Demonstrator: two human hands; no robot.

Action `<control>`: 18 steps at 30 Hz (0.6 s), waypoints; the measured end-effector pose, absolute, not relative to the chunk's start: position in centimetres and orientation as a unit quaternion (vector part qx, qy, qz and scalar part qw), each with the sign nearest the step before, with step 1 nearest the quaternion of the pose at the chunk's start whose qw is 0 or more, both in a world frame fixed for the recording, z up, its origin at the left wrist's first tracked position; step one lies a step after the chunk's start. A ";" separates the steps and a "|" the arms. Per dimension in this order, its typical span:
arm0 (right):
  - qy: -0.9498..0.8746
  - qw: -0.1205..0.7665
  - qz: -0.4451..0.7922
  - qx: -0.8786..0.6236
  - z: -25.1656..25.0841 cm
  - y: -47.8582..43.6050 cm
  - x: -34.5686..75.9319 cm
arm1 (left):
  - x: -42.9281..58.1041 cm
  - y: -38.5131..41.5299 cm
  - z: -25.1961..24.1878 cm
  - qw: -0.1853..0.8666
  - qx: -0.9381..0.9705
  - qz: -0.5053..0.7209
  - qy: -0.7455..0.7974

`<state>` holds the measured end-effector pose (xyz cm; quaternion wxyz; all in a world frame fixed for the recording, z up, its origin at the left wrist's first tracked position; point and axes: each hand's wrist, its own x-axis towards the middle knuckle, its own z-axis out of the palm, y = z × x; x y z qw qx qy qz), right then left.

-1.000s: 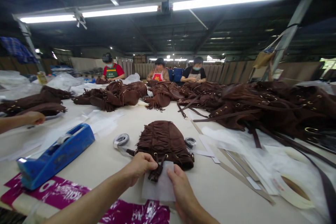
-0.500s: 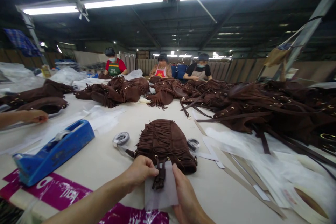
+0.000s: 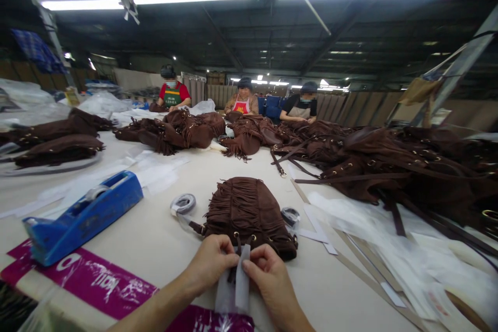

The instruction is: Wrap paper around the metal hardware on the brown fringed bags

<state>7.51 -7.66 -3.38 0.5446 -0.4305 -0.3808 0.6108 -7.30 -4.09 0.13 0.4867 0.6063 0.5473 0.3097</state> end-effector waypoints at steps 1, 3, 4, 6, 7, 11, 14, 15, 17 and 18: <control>-0.404 0.548 0.594 -0.429 -3.5 -7.5 7.5 | -7.4 -4.1 0.0 0.480 0.612 0.313 0.545; -0.436 0.559 0.567 -0.420 -3.9 -7.2 7.6 | -7.6 -4.0 -0.1 0.467 0.625 0.317 0.539; -0.449 0.562 0.556 -0.415 -4.1 -7.2 7.6 | -7.6 -4.0 -0.1 0.462 0.631 0.317 0.537; -0.483 0.553 0.532 -0.421 -4.3 -7.1 7.7 | -7.7 -4.1 0.1 0.451 0.641 0.316 0.534; -0.503 0.541 0.518 -0.430 -4.3 -7.2 7.8 | -7.7 -4.2 0.3 0.437 0.651 0.316 0.535; -0.550 0.505 0.480 -0.460 -3.9 -7.4 8.0 | -7.3 -5.0 1.0 0.324 0.709 0.311 0.543; -0.548 0.507 0.492 -0.447 -3.6 -7.3 8.1 | -7.1 -5.4 0.9 0.332 0.690 0.355 0.536; -0.542 0.514 0.502 -0.437 -3.7 -7.1 8.1 | -7.1 -5.4 0.7 0.373 0.659 0.379 0.531; -0.520 0.532 0.523 -0.415 -3.9 -6.9 8.1 | -7.3 -5.4 0.0 0.486 0.568 0.421 0.515; -0.510 0.538 0.535 -0.406 -4.0 -6.8 8.1 | -7.3 -5.4 -0.3 0.541 0.517 0.433 0.502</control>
